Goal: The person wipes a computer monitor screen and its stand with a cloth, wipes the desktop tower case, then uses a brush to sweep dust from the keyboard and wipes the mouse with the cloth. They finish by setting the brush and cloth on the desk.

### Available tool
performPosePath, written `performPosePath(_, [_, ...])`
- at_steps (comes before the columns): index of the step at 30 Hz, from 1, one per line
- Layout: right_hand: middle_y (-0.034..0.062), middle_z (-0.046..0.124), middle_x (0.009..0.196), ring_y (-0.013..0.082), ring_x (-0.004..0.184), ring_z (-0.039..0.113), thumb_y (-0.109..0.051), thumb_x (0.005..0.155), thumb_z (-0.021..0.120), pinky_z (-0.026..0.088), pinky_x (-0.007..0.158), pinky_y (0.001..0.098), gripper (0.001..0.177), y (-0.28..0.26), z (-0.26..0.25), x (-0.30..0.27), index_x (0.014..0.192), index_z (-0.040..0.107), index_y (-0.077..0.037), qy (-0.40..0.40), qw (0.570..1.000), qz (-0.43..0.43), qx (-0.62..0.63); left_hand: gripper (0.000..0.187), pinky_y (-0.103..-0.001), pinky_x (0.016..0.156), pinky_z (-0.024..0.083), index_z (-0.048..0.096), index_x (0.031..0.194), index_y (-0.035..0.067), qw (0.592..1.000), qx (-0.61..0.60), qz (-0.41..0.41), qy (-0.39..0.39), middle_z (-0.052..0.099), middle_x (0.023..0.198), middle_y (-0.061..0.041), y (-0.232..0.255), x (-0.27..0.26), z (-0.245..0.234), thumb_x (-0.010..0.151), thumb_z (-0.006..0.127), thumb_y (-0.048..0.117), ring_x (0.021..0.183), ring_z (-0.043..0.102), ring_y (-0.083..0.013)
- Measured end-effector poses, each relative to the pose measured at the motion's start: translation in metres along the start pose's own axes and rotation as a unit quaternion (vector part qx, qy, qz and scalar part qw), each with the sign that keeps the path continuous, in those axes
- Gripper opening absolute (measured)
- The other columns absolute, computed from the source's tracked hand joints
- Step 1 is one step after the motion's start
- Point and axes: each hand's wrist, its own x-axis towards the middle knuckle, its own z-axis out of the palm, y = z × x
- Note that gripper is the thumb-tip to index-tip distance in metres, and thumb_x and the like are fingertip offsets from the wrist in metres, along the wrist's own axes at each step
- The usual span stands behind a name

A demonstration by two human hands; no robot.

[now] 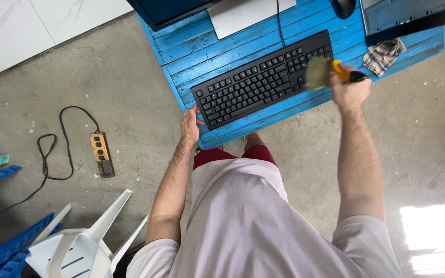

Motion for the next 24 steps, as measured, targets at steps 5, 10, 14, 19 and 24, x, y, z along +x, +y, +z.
performPosePath(5, [0.0103,0.076,0.086,0.0252,0.072,0.073,-0.034,0.098,0.079,0.060,0.067,0.0372,0.026,-0.013,0.020,-0.014,0.119,0.080,-0.018,-0.024,0.979,0.009,-0.200,0.084,-0.028,0.059,0.053,0.049,0.154,0.011,1.000,0.002,-0.002,-0.011,0.058,0.116,-0.007,-0.002,-0.001,-0.001,0.103,0.013,0.067,0.082,0.068,-0.0147])
performPosePath(10, [0.0086,0.074,0.082,0.0272,0.062,0.071,-0.031,0.085,0.076,0.059,0.056,0.0408,0.044,-0.112,0.073,-0.104,0.128,0.068,-0.032,-0.140,0.974,-0.099,-0.149,0.083,-0.028,0.059,0.050,0.050,0.153,0.011,1.000,-0.022,-0.020,0.004,0.058,0.117,-0.007,-0.007,-0.001,0.003,0.104,0.015,0.066,0.081,0.067,-0.0155])
performPosePath(14, [0.0155,0.078,0.100,0.0223,0.081,0.078,-0.020,0.089,0.080,0.064,0.074,0.0334,0.032,-0.196,0.104,-0.173,0.119,0.075,-0.009,-0.137,0.951,-0.147,0.234,0.081,-0.028,0.060,0.049,0.051,0.153,0.011,0.999,-0.037,0.002,0.025,0.060,0.118,-0.005,-0.012,-0.002,0.007,0.104,0.018,0.067,0.083,0.064,-0.0129])
performPosePath(19, [0.0085,0.081,0.101,0.0111,0.084,0.076,-0.020,0.087,0.081,0.061,0.078,0.0276,0.032,-0.187,0.105,-0.154,0.118,0.077,-0.010,-0.292,0.900,0.031,0.322,0.079,-0.026,0.066,0.047,0.056,0.152,0.015,0.995,-0.082,-0.034,0.051,0.063,0.121,-0.001,-0.009,-0.008,0.014,0.103,0.022,0.068,0.081,0.059,-0.0096])
performPosePath(24, [0.0026,0.080,0.105,0.0075,0.089,0.075,-0.015,0.085,0.077,0.062,0.080,0.0248,0.038,-0.042,0.047,-0.069,0.123,0.075,-0.015,-0.237,0.922,0.132,0.276,0.079,-0.027,0.066,0.046,0.057,0.150,0.014,0.991,-0.071,-0.039,0.102,0.065,0.122,-0.001,0.003,-0.011,0.026,0.103,0.024,0.068,0.080,0.059,-0.0102])
